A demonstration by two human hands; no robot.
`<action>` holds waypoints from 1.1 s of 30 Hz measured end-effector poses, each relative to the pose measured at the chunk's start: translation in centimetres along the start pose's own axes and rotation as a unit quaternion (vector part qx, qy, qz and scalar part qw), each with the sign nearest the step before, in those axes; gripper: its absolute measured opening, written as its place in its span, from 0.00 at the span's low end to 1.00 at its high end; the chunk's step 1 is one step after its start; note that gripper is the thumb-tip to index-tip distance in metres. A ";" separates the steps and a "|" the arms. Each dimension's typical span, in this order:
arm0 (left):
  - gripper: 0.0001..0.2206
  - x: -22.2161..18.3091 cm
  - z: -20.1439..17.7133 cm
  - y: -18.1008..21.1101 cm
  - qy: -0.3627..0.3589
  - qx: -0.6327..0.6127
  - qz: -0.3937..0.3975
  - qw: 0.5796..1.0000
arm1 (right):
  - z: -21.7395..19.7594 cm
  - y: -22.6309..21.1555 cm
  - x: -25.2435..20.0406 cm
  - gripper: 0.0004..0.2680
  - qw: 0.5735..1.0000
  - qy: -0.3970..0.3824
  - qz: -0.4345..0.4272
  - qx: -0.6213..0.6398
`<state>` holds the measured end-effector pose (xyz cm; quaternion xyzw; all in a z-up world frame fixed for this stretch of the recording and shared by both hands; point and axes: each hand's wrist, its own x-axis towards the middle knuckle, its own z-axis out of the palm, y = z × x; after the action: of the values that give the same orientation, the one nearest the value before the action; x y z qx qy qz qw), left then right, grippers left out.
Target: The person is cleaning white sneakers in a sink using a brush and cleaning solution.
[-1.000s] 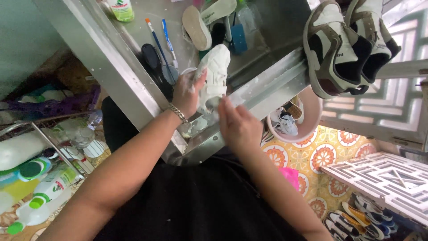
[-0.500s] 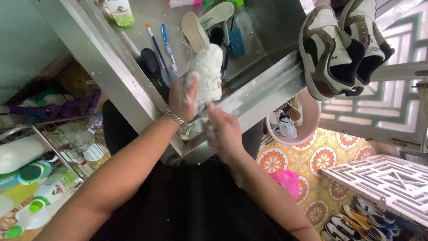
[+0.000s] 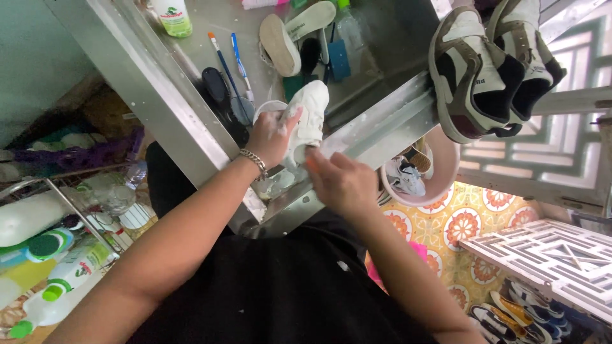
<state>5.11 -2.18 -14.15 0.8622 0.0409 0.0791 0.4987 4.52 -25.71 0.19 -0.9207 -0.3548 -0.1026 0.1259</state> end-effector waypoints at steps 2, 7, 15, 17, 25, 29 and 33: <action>0.27 -0.3 0.3 -0.6 -0.037 -0.078 -0.072 0.994 | -1.5 2.3 -0.3 0.13 0.998 -0.035 -0.022 0.052; 0.31 0.2 -0.1 0.6 -0.121 -0.028 -0.153 0.980 | -1.1 3.9 1.9 0.13 0.995 -0.052 -0.060 0.062; 0.33 0.0 -0.9 1.0 -0.143 -0.072 -0.220 0.962 | -2.9 6.4 2.4 0.12 0.984 -0.108 -0.043 0.136; 0.35 -0.1 -1.3 1.4 -0.139 -0.097 -0.259 0.951 | -1.8 4.9 2.0 0.10 0.989 -0.104 -0.039 0.095; 0.20 0.1 2.1 -5.0 -0.200 0.230 0.072 0.950 | -3.6 7.1 1.8 0.11 0.986 -0.126 0.000 0.111; 0.25 -0.2 2.0 -4.4 -0.177 -0.028 -0.139 0.974 | -0.9 2.5 1.7 0.13 0.991 -0.116 -0.026 0.063; 0.22 -0.3 2.6 -7.0 -0.205 0.186 0.094 0.956 | -2.1 4.3 1.1 0.12 0.988 -0.138 -0.021 0.072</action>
<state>5.31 -0.92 -21.49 0.9373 -0.1294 -0.0617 0.3177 8.00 -28.72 1.83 -0.9069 -0.3948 0.0486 0.1390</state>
